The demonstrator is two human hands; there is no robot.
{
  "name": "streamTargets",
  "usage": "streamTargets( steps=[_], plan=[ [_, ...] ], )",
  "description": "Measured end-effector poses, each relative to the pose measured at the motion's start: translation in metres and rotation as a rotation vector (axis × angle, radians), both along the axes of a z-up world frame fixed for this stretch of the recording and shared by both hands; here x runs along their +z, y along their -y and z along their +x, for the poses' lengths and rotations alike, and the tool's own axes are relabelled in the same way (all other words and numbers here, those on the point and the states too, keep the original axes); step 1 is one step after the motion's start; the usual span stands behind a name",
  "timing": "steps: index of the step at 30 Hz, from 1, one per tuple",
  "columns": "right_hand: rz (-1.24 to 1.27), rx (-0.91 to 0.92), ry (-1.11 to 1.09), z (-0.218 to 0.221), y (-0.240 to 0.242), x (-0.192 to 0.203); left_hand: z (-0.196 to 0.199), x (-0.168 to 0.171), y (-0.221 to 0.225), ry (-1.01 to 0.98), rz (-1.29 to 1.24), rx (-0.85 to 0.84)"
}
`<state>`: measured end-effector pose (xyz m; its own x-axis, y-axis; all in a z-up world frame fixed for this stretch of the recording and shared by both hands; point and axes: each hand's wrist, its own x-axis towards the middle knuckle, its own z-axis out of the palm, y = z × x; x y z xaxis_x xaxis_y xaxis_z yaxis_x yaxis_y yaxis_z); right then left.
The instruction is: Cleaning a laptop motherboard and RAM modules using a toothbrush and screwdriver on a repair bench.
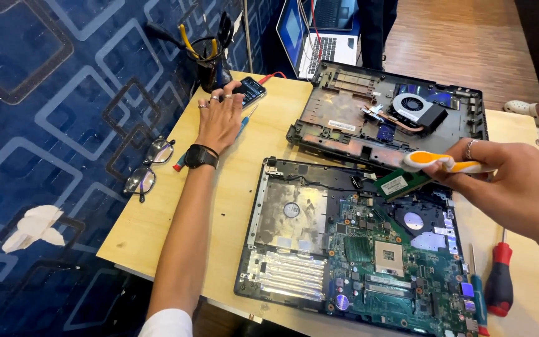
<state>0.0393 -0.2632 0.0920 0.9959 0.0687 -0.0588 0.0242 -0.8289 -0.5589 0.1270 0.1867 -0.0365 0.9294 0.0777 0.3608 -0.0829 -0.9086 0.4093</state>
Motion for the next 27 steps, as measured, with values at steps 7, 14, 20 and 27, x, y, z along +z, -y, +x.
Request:
streamTargets(
  steps=[7,14,20,27],
  plan=[
    [0.020,0.028,0.044,0.001,0.006,-0.001,-0.001,-0.001,-0.014,0.076,0.017,0.085],
    [0.074,0.012,0.003,-0.001,0.005,0.006,-0.016,0.011,-0.029,-0.134,-0.016,0.150],
    [0.127,0.038,0.039,-0.001,0.008,0.004,-0.021,0.011,-0.039,-0.214,-0.108,0.156],
    [0.112,0.033,0.025,-0.002,0.005,0.005,-0.020,0.007,-0.047,-0.195,-0.131,0.130]
  ],
)
